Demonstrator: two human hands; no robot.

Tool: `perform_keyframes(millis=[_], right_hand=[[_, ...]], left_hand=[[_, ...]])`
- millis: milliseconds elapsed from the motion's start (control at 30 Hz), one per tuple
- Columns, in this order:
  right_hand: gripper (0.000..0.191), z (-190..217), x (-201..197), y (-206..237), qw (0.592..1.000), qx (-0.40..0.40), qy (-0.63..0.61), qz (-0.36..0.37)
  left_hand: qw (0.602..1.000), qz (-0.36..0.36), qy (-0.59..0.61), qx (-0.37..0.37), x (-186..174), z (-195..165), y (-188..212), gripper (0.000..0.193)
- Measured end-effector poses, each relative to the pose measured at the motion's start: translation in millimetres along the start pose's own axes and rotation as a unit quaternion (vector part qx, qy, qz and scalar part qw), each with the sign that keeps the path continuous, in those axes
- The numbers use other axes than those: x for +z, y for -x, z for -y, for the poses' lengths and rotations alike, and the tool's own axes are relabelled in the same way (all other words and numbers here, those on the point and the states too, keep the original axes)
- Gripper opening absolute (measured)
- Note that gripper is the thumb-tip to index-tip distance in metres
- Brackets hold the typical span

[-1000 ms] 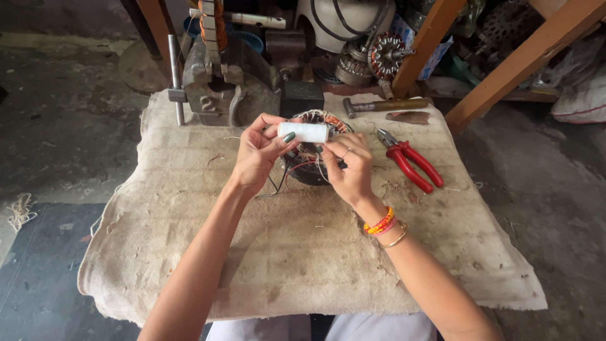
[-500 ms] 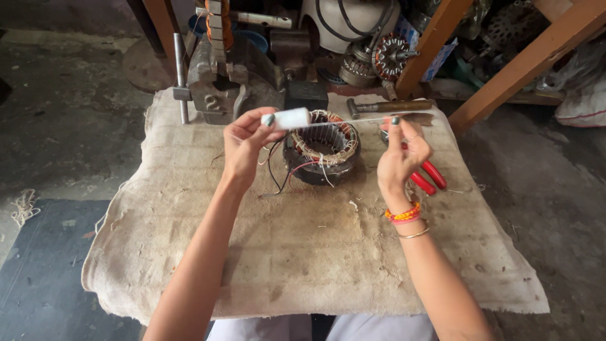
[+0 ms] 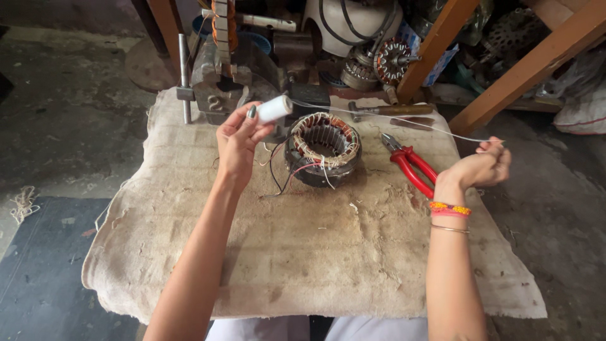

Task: The person ties the wire ends of a motor stator winding using white thread, pulling the thread tight around the coil slots and occasionally using pliers to grip and trim the wire. They rotate the stator to reach different sections and continue binding the windings by hand.

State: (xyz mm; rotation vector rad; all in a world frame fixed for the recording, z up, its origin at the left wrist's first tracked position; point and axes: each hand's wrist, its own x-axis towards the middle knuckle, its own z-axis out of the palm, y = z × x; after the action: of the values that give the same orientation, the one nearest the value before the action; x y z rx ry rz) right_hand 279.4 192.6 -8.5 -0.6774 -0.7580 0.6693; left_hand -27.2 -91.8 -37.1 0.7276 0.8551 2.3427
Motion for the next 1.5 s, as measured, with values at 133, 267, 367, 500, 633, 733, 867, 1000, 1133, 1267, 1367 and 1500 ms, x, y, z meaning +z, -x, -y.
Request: perform_keyframes(millis=[133,267,367,500,633,733,867,1000,1133,1267,1367,1500], right_hand=[[0.022,8.4,10.5,21.7,0.991,-0.089,0.051,0.088],[0.042,38.9,22.4,95.4,0.9,-0.284,0.047,0.327],[0.043,59.6,34.5,144.8,0.817,-0.325,0.03,0.475],[0.026,69.2,22.3,163.0,0.74,-0.42,0.14,0.506],[0.014,53.2,18.8,158.2,0.77,-0.39,0.119,0.49],[0.016,47.1,18.6,150.6,0.801,-0.352,0.128,0.467],[0.027,51.1,23.9,155.0,0.8,-0.282,0.06,0.526],[0.023,56.6,20.3,168.3,0.756,-0.318,0.081,0.566],[0.013,51.4,19.8,170.0,0.796,-0.261,0.097,0.537],[0.015,45.6,25.0,155.0,0.875,-0.11,0.114,0.457],[0.019,44.8,22.1,130.6,0.912,-0.124,0.124,0.371],[0.016,37.9,22.2,101.4,0.945,-0.137,0.074,0.287]], left_hand=[[0.998,0.059,-0.003,-0.018,3.3,6.7,3.6,0.024],[0.989,0.133,-0.026,-0.057,13.3,20.3,11.8,0.025],[0.984,0.156,-0.032,-0.076,19.2,27.0,18.3,0.026],[0.984,0.16,-0.015,-0.078,22.9,28.5,24.1,0.027],[0.985,0.154,-0.043,-0.063,24.4,25.1,23.8,0.027],[0.986,0.146,-0.068,-0.047,22.6,19.1,19.7,0.028],[0.985,0.149,-0.066,-0.048,23.2,17.1,19.3,0.029],[0.982,0.17,-0.057,-0.056,27.5,21.9,23.8,0.027],[0.984,0.163,-0.051,-0.041,27.2,22.9,23.5,0.027],[0.989,0.126,-0.074,-0.015,23.7,18.3,18.1,0.028],[0.993,0.089,-0.076,-0.002,20.0,13.5,15.1,0.027],[0.991,0.11,-0.083,-0.007,19.4,15.3,15.9,0.026]])
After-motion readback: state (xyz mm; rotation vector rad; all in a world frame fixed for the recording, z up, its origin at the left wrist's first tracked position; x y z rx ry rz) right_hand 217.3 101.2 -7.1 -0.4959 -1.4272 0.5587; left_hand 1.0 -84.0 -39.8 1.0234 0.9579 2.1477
